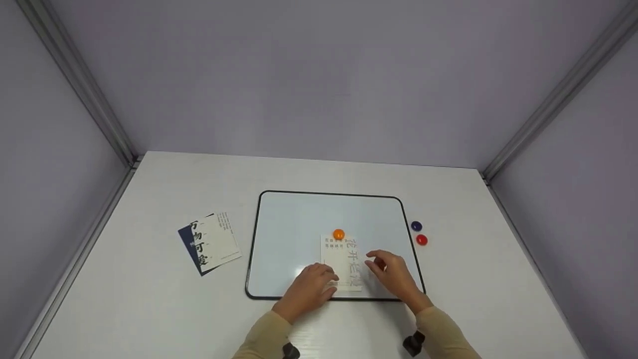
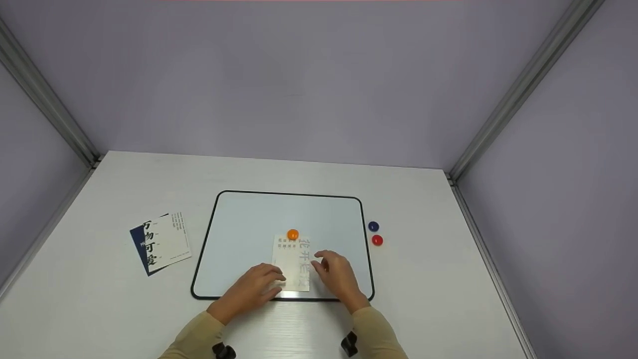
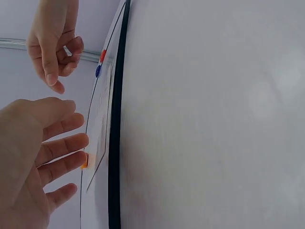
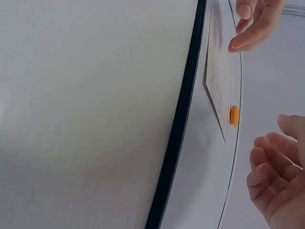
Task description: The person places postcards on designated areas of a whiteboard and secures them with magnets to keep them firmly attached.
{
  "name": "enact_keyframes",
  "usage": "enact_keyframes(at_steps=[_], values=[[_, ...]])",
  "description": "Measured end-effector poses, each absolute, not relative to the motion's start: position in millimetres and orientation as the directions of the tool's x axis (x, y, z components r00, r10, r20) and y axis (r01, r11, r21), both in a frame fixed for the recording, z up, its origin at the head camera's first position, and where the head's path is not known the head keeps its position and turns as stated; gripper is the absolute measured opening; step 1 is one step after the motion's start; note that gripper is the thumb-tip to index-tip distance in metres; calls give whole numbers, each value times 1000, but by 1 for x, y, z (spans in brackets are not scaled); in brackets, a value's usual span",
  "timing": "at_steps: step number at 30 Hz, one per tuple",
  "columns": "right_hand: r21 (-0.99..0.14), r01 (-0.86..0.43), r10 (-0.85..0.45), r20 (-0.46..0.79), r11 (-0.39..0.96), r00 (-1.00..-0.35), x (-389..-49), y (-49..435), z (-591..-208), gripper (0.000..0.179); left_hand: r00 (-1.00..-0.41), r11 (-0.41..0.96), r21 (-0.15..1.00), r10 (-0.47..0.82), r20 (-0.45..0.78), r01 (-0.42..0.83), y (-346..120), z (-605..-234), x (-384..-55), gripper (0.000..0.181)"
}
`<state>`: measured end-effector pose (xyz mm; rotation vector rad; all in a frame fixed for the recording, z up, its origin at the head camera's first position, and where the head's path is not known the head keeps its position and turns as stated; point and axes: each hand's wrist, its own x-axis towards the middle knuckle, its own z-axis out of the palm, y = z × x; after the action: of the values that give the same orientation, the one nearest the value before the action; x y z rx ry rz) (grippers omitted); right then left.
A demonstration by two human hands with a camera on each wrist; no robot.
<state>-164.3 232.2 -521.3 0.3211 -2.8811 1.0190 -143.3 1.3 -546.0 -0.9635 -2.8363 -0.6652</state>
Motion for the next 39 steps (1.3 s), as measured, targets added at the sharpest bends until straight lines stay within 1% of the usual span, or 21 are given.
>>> enact_keyframes(at_steps=[5, 9, 15, 18, 22, 27, 31, 35, 39], values=[[-580, -206, -163, 126, 788, -979, -156, 240, -524, 16, -804, 704, 392, 544, 238, 593, -7, -545, -141, 17], [-552, -203, -159, 129, 808, -979, -147, 249, -526, 15, -813, 693, 426, 523, 256, 581, -13, -544, -138, 17], [-553, -156, -152, 53, 818, -987, -137, 263, -527, 16, -836, 704, 454, 491, 245, 547, -22, -541, -136, 18], [-555, -126, -139, 18, 822, -990, -134, 269, -528, 16, -835, 702, 453, 485, 260, 549, -26, -541, -137, 17], [-528, -119, -132, 13, 841, -991, -129, 278, -531, 14, -829, 698, 447, 478, 290, 559, -32, -540, -138, 16], [-467, -207, -199, 67, 860, -978, -123, 289, -538, 16, -837, 711, 442, 459, 299, 547, -38, -539, -139, 17], [-407, -297, -281, 100, 864, -954, -117, 298, -541, 26, -845, 716, 448, 443, 300, 535, -43, -539, -141, 17], [-324, -361, -351, 92, 874, -932, -112, 306, -542, 38, -862, 730, 459, 422, 280, 506, -48, -540, -142, 17], [-241, -410, -405, 73, 880, -911, -107, 312, -543, 45, -873, 735, 471, 406, 271, 488, -54, -540, -142, 17]])
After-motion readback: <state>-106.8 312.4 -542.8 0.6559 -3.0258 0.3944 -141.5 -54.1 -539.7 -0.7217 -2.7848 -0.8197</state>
